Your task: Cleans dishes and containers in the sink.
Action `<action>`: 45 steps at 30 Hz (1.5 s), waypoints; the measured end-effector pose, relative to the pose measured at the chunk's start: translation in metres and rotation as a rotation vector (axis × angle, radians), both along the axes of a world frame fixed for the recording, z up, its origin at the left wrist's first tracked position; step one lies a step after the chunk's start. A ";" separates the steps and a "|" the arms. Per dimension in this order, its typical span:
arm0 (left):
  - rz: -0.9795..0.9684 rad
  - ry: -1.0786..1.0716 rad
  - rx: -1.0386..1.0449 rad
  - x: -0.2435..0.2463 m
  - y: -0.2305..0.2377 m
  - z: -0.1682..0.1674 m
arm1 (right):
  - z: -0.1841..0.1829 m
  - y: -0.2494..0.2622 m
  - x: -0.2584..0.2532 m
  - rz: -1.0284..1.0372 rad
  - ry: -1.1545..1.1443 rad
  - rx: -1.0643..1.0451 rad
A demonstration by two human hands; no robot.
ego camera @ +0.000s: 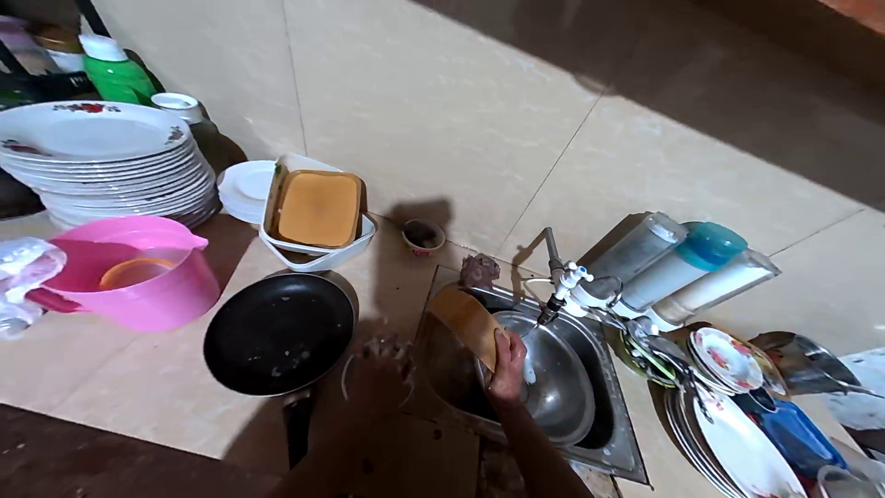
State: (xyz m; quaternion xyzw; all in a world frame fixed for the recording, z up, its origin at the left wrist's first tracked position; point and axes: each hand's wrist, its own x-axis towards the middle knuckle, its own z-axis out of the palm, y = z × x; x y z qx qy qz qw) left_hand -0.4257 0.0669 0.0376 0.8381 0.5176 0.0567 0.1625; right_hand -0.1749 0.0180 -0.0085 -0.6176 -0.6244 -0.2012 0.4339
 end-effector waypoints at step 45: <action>-0.338 0.267 0.074 0.275 0.015 -0.006 | -0.011 -0.104 0.058 -0.240 0.538 -1.202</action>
